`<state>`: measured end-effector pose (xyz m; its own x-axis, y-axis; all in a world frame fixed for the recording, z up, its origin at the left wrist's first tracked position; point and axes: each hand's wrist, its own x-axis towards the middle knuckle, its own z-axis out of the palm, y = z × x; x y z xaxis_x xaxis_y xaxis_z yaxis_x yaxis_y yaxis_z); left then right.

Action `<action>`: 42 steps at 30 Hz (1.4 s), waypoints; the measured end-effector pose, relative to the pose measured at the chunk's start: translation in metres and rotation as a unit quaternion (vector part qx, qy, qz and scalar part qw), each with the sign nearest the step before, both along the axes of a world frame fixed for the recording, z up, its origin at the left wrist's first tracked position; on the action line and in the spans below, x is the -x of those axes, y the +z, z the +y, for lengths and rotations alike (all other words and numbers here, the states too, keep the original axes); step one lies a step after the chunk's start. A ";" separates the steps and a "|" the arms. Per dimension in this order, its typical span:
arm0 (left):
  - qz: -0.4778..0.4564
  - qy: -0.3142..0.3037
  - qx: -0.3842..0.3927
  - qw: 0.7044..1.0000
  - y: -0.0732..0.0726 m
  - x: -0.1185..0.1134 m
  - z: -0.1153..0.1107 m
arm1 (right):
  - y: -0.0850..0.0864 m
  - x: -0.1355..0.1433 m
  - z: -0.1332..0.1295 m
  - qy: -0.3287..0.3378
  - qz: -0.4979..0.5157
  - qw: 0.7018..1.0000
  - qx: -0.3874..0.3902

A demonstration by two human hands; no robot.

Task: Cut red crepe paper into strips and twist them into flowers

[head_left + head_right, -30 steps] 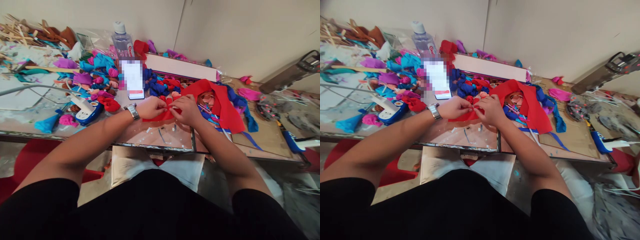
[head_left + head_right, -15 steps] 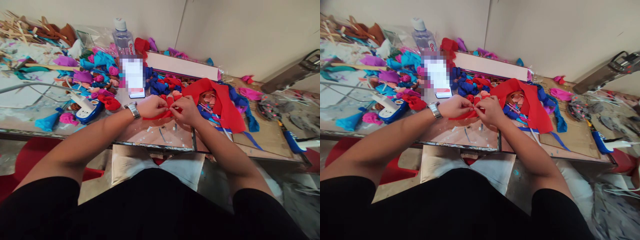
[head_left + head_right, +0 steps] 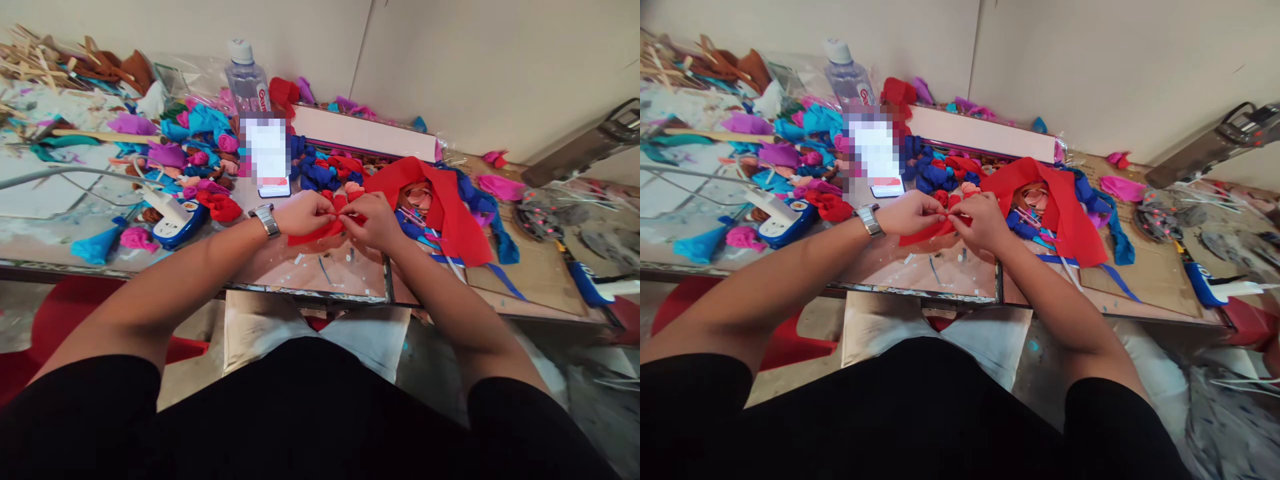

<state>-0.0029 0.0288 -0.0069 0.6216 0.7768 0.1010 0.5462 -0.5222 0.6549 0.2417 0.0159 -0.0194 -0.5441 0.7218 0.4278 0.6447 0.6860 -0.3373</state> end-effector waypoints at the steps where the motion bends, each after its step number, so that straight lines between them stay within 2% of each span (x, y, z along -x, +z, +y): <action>1: 0.003 0.002 0.000 1.000 0.000 0.000 0.000 | 0.000 0.000 0.000 0.002 0.004 1.000 -0.002; 15: -0.021 -0.004 0.025 0.999 -0.002 0.000 0.002 | 0.000 -0.001 0.004 0.029 -0.003 1.000 -0.010; 31: -0.072 -0.001 0.082 0.994 -0.003 -0.001 0.003 | 0.002 0.000 -0.001 0.021 -0.010 0.999 -0.034; 38: -0.081 0.011 0.082 0.993 -0.002 -0.001 0.003 | 0.005 0.001 -0.002 0.028 -0.011 0.998 -0.058; 42: -0.098 0.008 0.092 0.991 -0.005 -0.002 0.005 | 0.008 0.000 -0.003 0.027 -0.018 0.998 -0.045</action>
